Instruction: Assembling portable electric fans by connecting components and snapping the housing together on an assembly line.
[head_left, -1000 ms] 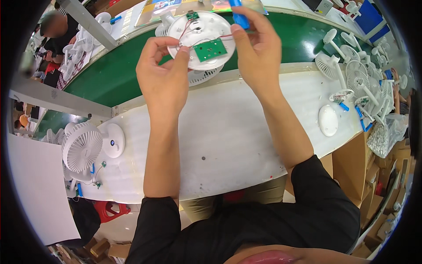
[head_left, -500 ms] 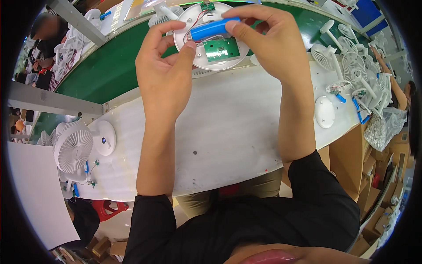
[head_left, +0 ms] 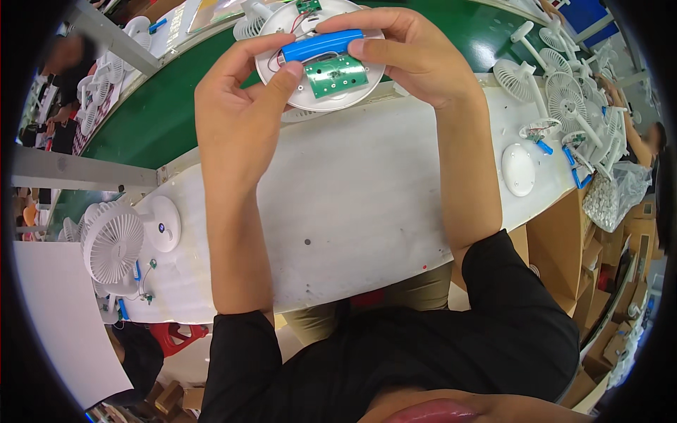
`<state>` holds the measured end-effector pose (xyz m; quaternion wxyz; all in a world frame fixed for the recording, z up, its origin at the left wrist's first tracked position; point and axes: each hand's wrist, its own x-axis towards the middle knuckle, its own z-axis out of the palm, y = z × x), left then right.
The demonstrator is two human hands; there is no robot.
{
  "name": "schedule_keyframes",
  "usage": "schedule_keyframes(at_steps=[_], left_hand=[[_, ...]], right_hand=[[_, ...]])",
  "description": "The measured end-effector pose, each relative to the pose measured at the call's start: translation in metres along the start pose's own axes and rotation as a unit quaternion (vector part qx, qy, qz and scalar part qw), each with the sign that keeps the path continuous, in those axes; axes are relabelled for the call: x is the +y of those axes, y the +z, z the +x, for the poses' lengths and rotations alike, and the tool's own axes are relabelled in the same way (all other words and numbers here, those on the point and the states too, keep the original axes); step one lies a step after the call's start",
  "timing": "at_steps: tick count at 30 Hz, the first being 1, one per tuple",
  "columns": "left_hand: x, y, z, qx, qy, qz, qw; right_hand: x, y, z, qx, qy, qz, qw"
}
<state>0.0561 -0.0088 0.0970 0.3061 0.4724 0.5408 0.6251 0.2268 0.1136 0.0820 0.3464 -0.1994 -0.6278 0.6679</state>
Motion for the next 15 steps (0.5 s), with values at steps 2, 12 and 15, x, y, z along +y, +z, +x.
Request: schedule_keyframes(at_steps=[2,12,15], left_hand=[[0.002,-0.002,0.000,-0.023,-0.014,-0.018,0.999],[-0.007,-0.018,0.012,-0.018,-0.079,-0.158,0.984],[-0.013,-0.049,0.021,-0.020,-0.078,-0.188,0.979]], right_hand=[[0.001,-0.003,-0.002,-0.048,0.003,0.064,0.997],[0.001,0.012,0.000,0.071,-0.066,-0.137,0.986],[0.004,0.009,0.007,0.131,-0.084,-0.165,0.974]])
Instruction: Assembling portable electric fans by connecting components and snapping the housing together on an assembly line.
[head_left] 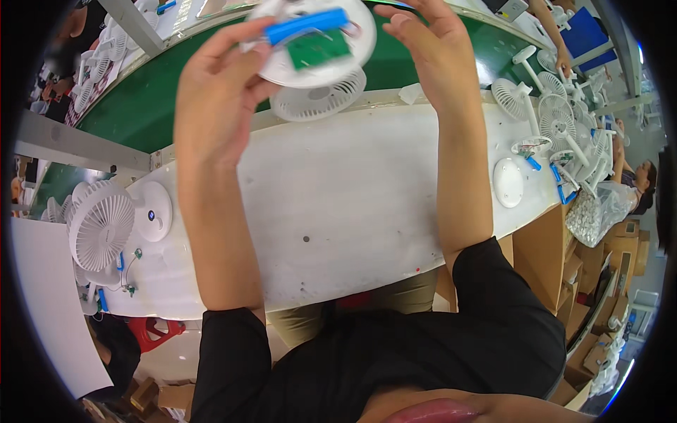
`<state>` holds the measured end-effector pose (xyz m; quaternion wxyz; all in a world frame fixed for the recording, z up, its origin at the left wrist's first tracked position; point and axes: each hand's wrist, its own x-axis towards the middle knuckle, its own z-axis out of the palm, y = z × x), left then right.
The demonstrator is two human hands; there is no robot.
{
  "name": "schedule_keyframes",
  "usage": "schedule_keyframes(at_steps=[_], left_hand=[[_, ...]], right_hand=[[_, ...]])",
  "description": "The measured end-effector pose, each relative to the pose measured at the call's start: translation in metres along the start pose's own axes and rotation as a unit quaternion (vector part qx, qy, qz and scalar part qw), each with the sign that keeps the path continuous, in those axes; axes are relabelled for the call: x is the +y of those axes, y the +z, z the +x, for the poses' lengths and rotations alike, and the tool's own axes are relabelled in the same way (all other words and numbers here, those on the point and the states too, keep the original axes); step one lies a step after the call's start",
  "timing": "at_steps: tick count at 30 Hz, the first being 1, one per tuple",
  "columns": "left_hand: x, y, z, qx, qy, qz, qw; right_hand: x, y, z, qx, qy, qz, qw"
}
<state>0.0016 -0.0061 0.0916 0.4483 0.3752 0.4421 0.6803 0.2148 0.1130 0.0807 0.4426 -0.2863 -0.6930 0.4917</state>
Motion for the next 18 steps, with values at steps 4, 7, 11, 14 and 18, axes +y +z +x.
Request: schedule_keyframes(at_steps=[4,7,11,14,18], left_hand=[[0.026,-0.037,-0.004,0.047,0.070,-0.097,0.992],[0.044,-0.043,-0.014,0.128,0.146,-0.033,0.980],[0.051,-0.047,-0.016,0.157,0.203,0.014,0.967],[0.066,-0.078,-0.023,0.185,0.226,0.045,0.955],[0.074,-0.104,-0.015,0.176,0.223,0.006,0.959]], right_hand=[[0.053,-0.004,0.006,0.043,0.010,-0.202,0.978],[0.116,0.026,0.019,0.136,-0.112,-0.385,0.906],[0.139,0.033,0.060,0.105,-0.073,-0.403,0.906],[0.148,0.062,0.083,0.053,0.025,-0.147,0.987],[0.099,0.072,0.043,0.119,0.015,-0.128,0.984]])
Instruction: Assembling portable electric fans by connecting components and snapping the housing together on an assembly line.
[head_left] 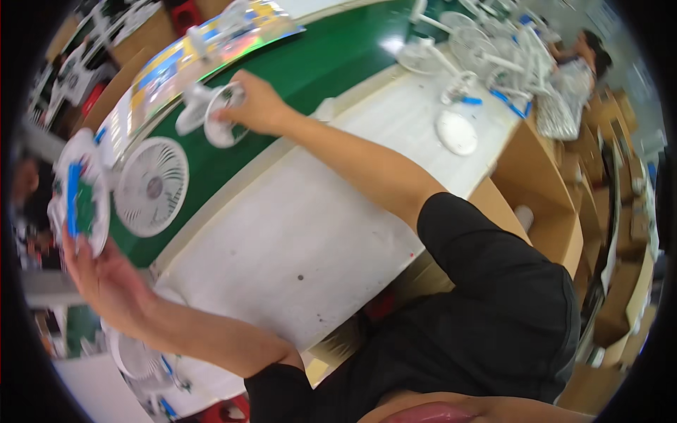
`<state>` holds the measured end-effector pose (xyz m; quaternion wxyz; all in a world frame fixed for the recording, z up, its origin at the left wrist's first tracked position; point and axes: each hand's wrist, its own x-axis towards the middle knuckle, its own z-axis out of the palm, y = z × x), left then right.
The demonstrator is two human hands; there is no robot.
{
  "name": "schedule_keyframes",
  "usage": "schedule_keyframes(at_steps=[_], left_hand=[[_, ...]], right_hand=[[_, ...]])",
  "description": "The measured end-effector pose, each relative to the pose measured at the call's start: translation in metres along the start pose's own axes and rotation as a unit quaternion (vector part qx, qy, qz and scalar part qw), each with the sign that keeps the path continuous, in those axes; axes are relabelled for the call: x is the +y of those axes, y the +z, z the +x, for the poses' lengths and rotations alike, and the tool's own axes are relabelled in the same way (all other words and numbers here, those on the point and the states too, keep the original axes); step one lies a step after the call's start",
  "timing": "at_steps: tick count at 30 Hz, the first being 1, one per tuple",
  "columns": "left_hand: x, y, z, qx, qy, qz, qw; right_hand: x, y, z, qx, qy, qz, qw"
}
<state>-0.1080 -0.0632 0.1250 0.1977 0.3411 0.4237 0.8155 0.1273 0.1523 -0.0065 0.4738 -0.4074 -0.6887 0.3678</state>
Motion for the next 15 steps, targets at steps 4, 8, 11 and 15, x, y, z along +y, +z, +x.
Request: schedule_keyframes(at_steps=[4,8,11,15], left_hand=[[0.020,0.019,-0.001,0.007,0.008,0.004,1.000],[0.018,0.079,-0.028,-0.026,0.004,0.042,0.999],[0.008,0.090,-0.043,-0.122,0.008,0.039,0.992],[-0.042,0.121,-0.072,-0.213,-0.116,0.061,0.968]], right_hand=[[-0.058,-0.035,-0.106,-0.002,-0.078,0.008,0.997],[-0.064,-0.026,-0.201,-0.068,-0.129,0.006,0.989],[-0.074,-0.046,-0.218,-0.129,-0.206,-0.021,0.970],[-0.015,-0.167,-0.203,0.100,-0.057,-0.175,0.978]])
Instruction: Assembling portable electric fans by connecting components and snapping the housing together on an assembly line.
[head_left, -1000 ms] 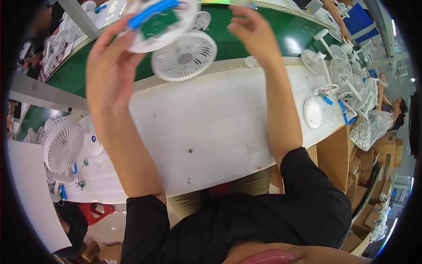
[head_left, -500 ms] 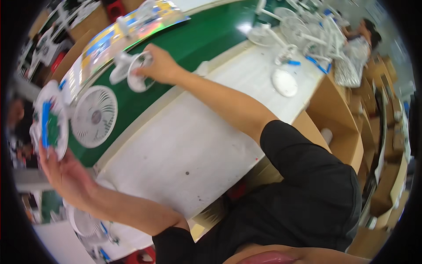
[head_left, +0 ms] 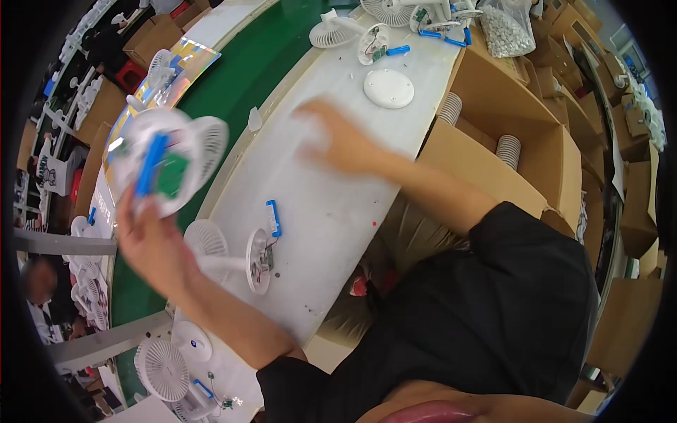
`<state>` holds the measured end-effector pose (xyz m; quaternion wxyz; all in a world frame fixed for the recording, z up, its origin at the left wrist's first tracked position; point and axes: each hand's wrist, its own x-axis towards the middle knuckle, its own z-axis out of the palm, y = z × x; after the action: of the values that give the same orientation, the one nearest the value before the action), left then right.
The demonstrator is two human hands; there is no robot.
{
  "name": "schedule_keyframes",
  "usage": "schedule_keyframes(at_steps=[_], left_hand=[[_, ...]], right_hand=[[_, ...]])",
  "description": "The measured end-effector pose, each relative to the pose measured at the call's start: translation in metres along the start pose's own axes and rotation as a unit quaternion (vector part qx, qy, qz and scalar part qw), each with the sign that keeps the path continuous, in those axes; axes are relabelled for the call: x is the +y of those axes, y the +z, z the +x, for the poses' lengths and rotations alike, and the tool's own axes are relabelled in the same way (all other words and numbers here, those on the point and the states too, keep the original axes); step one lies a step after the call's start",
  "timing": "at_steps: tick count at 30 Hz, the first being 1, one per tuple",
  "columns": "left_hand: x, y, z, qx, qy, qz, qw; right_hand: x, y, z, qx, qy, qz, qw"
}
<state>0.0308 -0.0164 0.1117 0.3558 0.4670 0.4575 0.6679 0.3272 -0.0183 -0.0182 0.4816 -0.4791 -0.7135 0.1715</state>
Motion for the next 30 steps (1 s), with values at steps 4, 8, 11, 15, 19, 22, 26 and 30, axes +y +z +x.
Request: schedule_keyframes(at_steps=[4,8,11,15,19,22,26,30], left_hand=[[-0.027,0.042,-0.014,-0.084,-0.104,-0.031,0.991],[-0.009,0.055,-0.033,-0.121,-0.066,0.043,0.990],[-0.011,0.051,-0.032,-0.213,-0.036,0.105,0.971],[-0.021,0.048,-0.039,-0.212,-0.051,0.146,0.965],[-0.002,0.066,-0.046,-0.142,-0.103,0.066,0.982],[-0.006,0.067,-0.051,-0.136,-0.110,0.043,0.984],[-0.008,0.063,-0.052,-0.116,-0.115,0.011,0.987],[-0.012,0.066,-0.049,-0.118,-0.137,-0.014,0.983]], right_hand=[[0.082,-0.109,0.013,0.017,0.301,-0.357,0.884],[0.105,-0.123,0.009,-0.065,0.319,-0.385,0.864],[0.103,-0.151,0.008,-0.132,0.374,-0.268,0.878],[0.025,-0.145,-0.007,0.039,0.300,0.044,0.952],[-0.071,-0.097,-0.002,0.061,0.149,0.408,0.899],[-0.089,-0.040,0.022,0.083,0.038,0.446,0.890],[-0.092,-0.006,0.039,0.089,0.084,0.437,0.891],[-0.098,0.000,0.047,0.102,0.189,0.423,0.880]])
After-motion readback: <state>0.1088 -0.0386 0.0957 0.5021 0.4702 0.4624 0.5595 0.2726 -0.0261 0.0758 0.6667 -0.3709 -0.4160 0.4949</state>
